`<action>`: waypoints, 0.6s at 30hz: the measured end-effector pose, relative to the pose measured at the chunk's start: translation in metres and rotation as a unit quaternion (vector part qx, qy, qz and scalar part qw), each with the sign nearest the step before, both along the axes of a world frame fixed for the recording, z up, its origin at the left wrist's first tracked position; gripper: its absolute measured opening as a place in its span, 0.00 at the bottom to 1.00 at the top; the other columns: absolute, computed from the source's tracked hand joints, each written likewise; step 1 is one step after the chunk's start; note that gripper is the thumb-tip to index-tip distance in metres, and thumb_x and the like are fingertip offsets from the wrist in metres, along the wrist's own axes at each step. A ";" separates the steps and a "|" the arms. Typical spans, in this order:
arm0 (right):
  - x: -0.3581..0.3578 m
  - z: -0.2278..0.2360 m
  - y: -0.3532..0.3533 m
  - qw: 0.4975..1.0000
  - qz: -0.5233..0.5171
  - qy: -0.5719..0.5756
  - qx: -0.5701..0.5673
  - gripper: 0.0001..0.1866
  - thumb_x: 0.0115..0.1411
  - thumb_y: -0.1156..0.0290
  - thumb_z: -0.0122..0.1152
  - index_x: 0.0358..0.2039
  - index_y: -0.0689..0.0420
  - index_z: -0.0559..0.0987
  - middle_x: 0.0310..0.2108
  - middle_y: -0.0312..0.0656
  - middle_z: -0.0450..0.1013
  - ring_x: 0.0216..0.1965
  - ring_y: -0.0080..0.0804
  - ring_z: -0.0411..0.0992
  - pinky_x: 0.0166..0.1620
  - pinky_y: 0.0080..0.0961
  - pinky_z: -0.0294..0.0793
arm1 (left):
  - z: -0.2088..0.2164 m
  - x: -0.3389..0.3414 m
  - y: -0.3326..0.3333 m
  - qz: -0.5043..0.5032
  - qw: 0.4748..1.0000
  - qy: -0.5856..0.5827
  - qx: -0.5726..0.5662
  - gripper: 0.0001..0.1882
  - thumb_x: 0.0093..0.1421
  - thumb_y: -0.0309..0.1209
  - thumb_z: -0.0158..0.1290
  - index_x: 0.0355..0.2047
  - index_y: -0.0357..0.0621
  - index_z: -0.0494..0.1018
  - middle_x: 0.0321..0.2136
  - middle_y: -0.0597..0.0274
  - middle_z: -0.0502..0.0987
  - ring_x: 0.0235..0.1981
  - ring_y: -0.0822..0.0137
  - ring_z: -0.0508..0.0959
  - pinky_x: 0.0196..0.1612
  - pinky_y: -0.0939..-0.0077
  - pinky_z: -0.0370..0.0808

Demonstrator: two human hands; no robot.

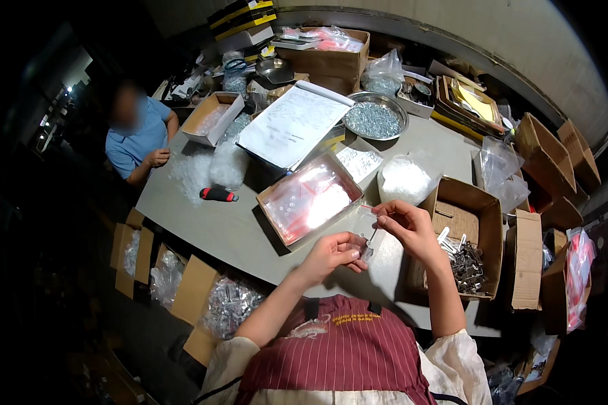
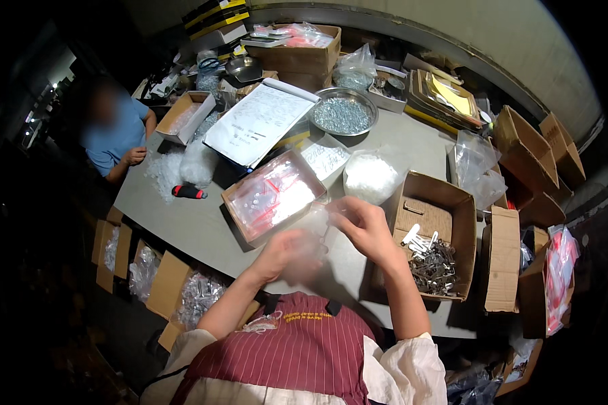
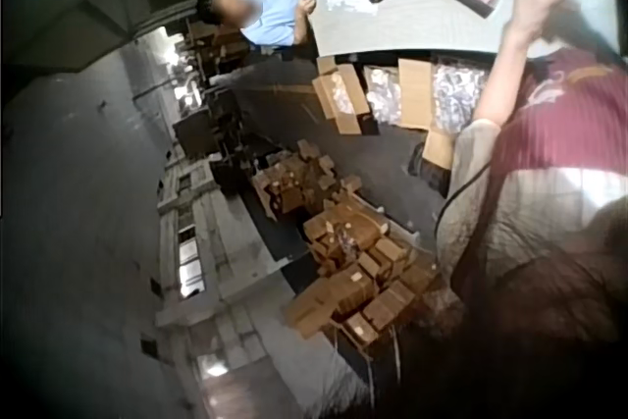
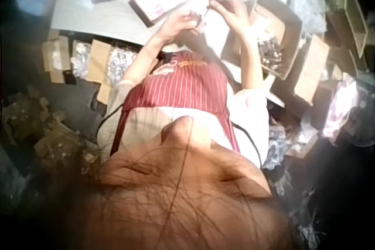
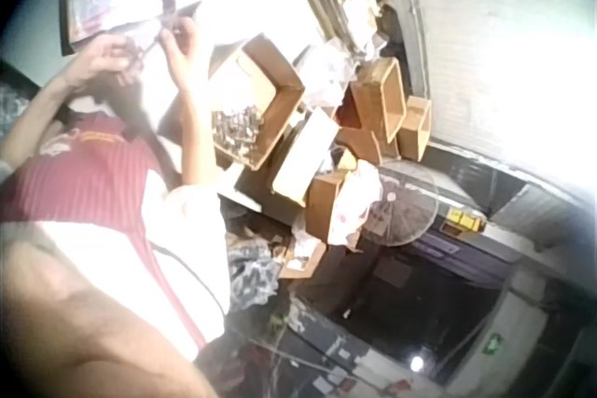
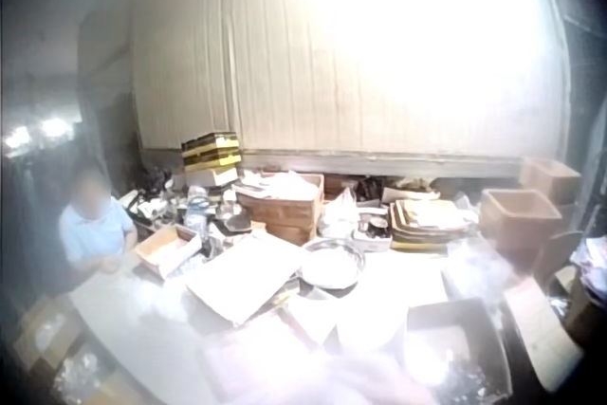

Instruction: The person repeatedly picks small metal parts from a cardboard box, places them into small plastic bags, and sets the filled bags into a larger box. The process is continuous and repetitive, with the person handling one part at a time.

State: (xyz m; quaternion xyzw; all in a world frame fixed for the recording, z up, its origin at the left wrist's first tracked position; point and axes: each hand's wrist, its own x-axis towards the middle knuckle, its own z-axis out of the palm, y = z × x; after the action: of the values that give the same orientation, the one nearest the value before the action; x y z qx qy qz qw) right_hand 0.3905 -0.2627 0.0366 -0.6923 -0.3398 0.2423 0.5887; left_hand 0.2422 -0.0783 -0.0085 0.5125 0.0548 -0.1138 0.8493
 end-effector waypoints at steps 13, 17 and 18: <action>-0.049 -0.033 0.018 0.998 0.052 -0.005 -0.017 0.07 0.63 0.74 0.64 0.36 0.66 0.80 0.26 0.35 0.77 0.29 0.15 0.72 0.34 0.16 0.72 | -0.027 -0.025 0.020 0.166 0.977 -0.084 0.102 0.09 0.69 0.31 0.52 0.44 0.36 0.73 0.37 0.59 0.81 0.40 0.71 0.80 0.43 0.74 0.77; -0.058 -0.042 0.022 0.998 0.040 0.055 -0.005 0.05 0.63 0.76 0.63 0.35 0.66 0.80 0.26 0.34 0.77 0.29 0.14 0.71 0.33 0.16 0.72 | -0.035 -0.036 0.015 0.198 0.972 -0.073 0.102 0.09 0.69 0.30 0.52 0.43 0.36 0.72 0.36 0.58 0.80 0.38 0.71 0.81 0.38 0.75 0.80; -0.059 -0.043 0.024 0.997 0.037 0.066 -0.002 0.05 0.63 0.77 0.63 0.35 0.66 0.80 0.26 0.33 0.76 0.29 0.14 0.71 0.33 0.16 0.71 | -0.035 -0.039 0.014 0.216 0.968 -0.074 0.107 0.09 0.69 0.29 0.52 0.43 0.36 0.72 0.35 0.59 0.80 0.38 0.71 0.81 0.36 0.76 0.80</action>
State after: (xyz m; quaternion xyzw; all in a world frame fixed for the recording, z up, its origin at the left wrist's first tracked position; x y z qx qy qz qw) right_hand 0.3312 -0.2383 -0.0063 -0.6634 -0.3251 0.3094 0.5987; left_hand 0.2035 -0.0643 -0.0433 0.5832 0.1126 0.1168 0.7959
